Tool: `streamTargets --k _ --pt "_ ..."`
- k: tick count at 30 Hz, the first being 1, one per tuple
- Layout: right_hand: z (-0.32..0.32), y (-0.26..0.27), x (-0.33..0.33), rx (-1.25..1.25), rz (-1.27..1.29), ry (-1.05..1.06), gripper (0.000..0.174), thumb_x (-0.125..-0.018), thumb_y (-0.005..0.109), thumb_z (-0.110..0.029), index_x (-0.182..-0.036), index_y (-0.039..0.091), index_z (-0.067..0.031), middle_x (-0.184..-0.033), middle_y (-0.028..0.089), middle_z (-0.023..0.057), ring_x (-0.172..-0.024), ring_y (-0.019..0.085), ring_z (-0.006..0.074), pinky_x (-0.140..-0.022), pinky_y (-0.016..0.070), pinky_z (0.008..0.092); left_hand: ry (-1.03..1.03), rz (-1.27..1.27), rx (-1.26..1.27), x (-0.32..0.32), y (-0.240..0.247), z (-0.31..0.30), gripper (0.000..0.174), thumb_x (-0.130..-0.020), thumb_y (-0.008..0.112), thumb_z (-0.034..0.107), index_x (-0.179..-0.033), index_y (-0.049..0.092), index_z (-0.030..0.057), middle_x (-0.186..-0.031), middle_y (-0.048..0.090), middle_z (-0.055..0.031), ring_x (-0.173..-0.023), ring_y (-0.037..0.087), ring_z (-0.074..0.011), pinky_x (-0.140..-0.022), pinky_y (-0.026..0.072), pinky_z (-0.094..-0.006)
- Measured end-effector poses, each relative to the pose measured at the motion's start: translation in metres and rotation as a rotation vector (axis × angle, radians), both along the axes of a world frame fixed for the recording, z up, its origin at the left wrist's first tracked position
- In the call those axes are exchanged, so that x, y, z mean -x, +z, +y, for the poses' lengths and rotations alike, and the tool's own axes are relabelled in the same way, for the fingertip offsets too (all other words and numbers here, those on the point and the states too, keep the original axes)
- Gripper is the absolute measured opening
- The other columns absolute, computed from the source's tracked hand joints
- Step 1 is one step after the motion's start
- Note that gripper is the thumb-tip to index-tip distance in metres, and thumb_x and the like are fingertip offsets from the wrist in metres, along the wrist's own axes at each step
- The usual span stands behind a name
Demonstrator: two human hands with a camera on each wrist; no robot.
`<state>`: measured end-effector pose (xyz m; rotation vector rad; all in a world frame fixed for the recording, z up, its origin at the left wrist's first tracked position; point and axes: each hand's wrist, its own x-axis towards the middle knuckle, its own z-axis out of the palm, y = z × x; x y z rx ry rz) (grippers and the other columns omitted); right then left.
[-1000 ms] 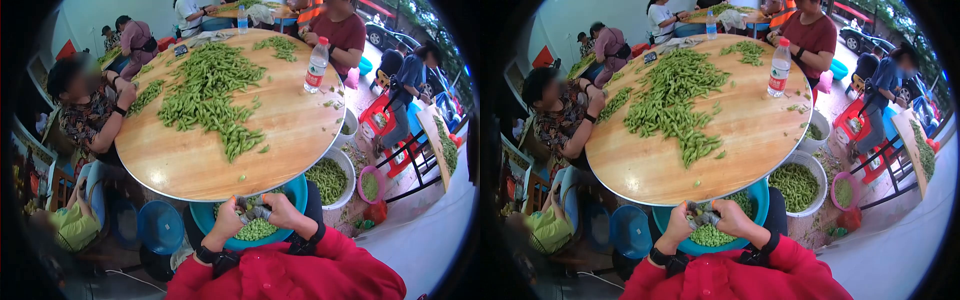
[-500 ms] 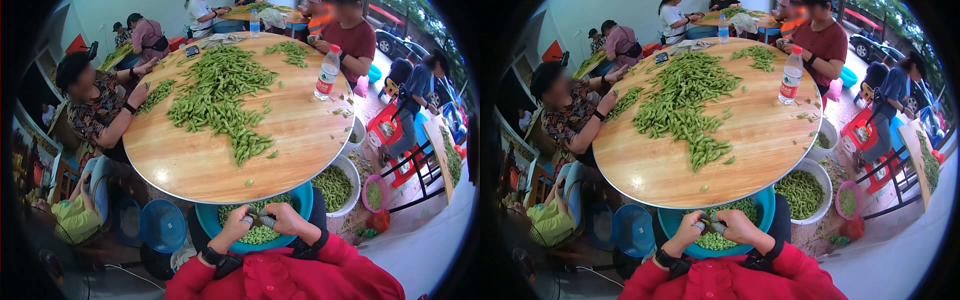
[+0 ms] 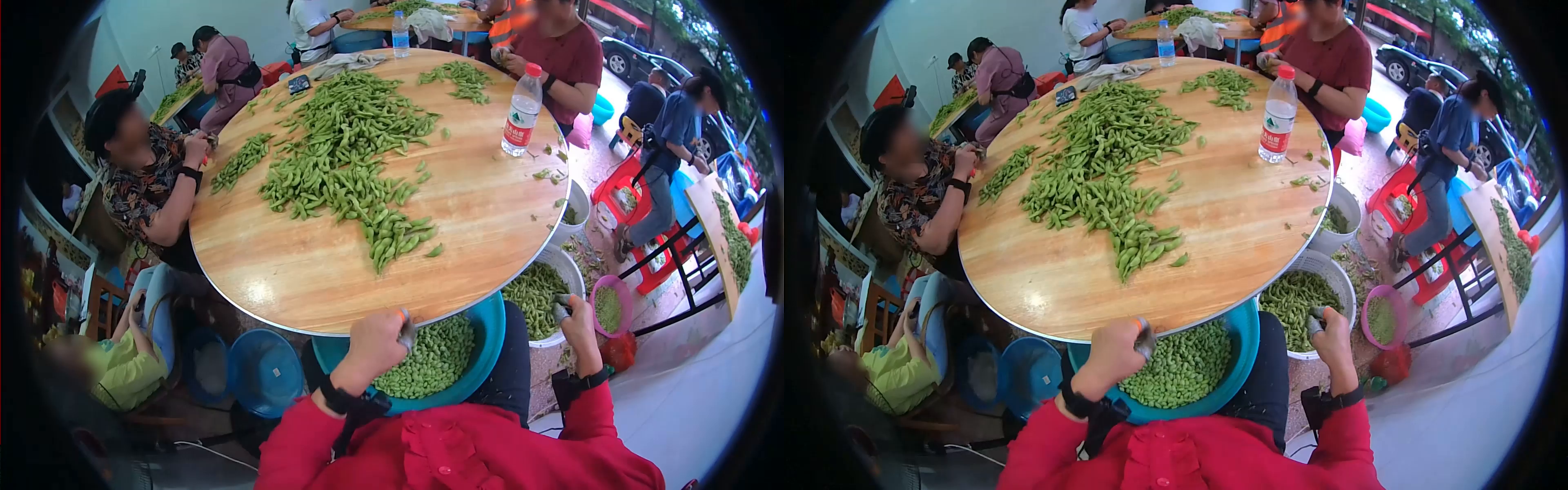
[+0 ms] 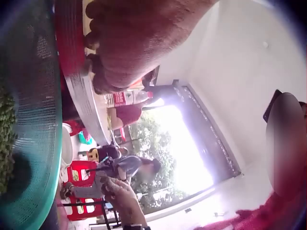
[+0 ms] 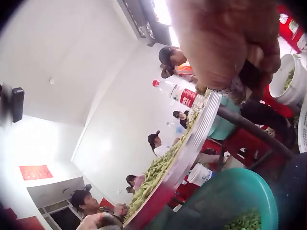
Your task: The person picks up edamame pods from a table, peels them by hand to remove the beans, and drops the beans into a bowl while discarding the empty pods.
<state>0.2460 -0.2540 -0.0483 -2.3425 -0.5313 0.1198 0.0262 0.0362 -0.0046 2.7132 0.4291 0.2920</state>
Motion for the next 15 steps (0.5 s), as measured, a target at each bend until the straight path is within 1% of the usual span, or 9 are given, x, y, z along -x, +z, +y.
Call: streamTargets --k 3,4,7,8,9,11,12,15 --pt "0.005 0.003 0.006 -0.062 0.047 0.017 0.014 -0.072 0.056 -0.004 -0.084 0.058 0.0048 -0.064 0.058 0.016 -0.057 0.054 0.0179 -0.055 0.0417 0.0306 -0.08 -0.058 0.047 0.01 0.022 -0.011 0.022 -0.075 0.058 0.026 -0.084 0.06 0.0064 -0.068 0.057 -0.0138 -0.063 0.056 -0.0313 -0.054 0.0445 -0.042" --pt "0.017 0.023 0.015 -0.037 0.054 0.038 0.015 -0.073 0.056 -0.004 -0.084 0.058 0.0047 -0.064 0.059 0.0144 -0.057 0.054 0.0167 -0.054 0.0419 0.03 -0.066 -0.099 0.058 0.007 0.022 -0.011 0.023 -0.075 0.058 0.026 -0.086 0.059 0.0057 -0.069 0.057 -0.0142 -0.064 0.056 -0.0314 -0.055 0.0446 -0.0418" --pt "0.03 0.017 0.018 -0.08 0.052 0.087 0.015 -0.073 0.057 -0.005 -0.085 0.059 0.0044 -0.064 0.059 0.0141 -0.056 0.054 0.0168 -0.053 0.042 0.0299 -0.016 -0.222 0.073 -0.03 0.022 -0.002 0.026 -0.075 0.058 0.026 -0.09 0.058 0.0038 -0.073 0.057 -0.0146 -0.067 0.056 -0.031 -0.057 0.0449 -0.0407" --pt "0.035 0.014 0.019 -0.132 0.05 0.108 0.015 -0.073 0.058 -0.005 -0.085 0.059 0.0036 -0.065 0.059 0.0143 -0.057 0.054 0.0169 -0.054 0.0422 0.0302 0.011 -0.254 0.073 -0.047 0.019 0.002 0.027 -0.075 0.059 0.026 -0.091 0.058 0.0035 -0.075 0.058 -0.0142 -0.069 0.057 -0.0305 -0.059 0.045 -0.0398" --pt "0.04 0.02 0.024 -0.114 0.063 0.119 0.015 -0.073 0.058 -0.006 -0.085 0.059 0.0035 -0.065 0.06 0.0144 -0.057 0.055 0.0171 -0.054 0.0426 0.0303 0.039 -0.285 0.074 -0.063 0.016 0.006 0.029 -0.075 0.059 0.026 -0.092 0.058 0.0031 -0.077 0.058 -0.0138 -0.07 0.057 -0.0301 -0.06 0.0452 -0.039" --pt "0.053 0.035 0.033 -0.079 0.095 0.143 0.015 -0.074 0.058 -0.006 -0.085 0.059 0.0034 -0.066 0.06 0.0144 -0.058 0.056 0.0175 -0.055 0.0434 0.0305 0.057 -0.242 -0.083 -0.094 0.01 0.014 0.028 -0.076 0.058 0.024 -0.093 0.057 0.0033 -0.079 0.058 -0.0134 -0.071 0.057 -0.0299 -0.061 0.045 -0.0392" --pt "0.057 0.033 0.034 -0.038 0.117 0.158 0.014 -0.075 0.058 -0.006 -0.086 0.06 0.0029 -0.07 0.061 0.0142 -0.062 0.057 0.0166 -0.058 0.0442 0.0296 0.068 -0.221 -0.161 -0.103 0.004 0.017 0.027 -0.076 0.058 0.023 -0.094 0.057 0.0034 -0.079 0.058 -0.0132 -0.071 0.057 -0.0298 -0.062 0.045 -0.0394" --pt "0.072 0.04 0.049 -0.309 0.191 0.256 0.015 -0.076 0.057 -0.006 -0.089 0.06 0.0016 -0.074 0.062 0.0134 -0.067 0.057 0.0148 -0.062 0.0445 0.0283 0.0 -0.097 -0.133 -0.112 -0.015 0.024 0.024 -0.077 0.055 0.023 -0.092 0.057 0.0034 -0.08 0.058 -0.0127 -0.072 0.056 -0.0303 -0.062 0.0447 -0.0406"
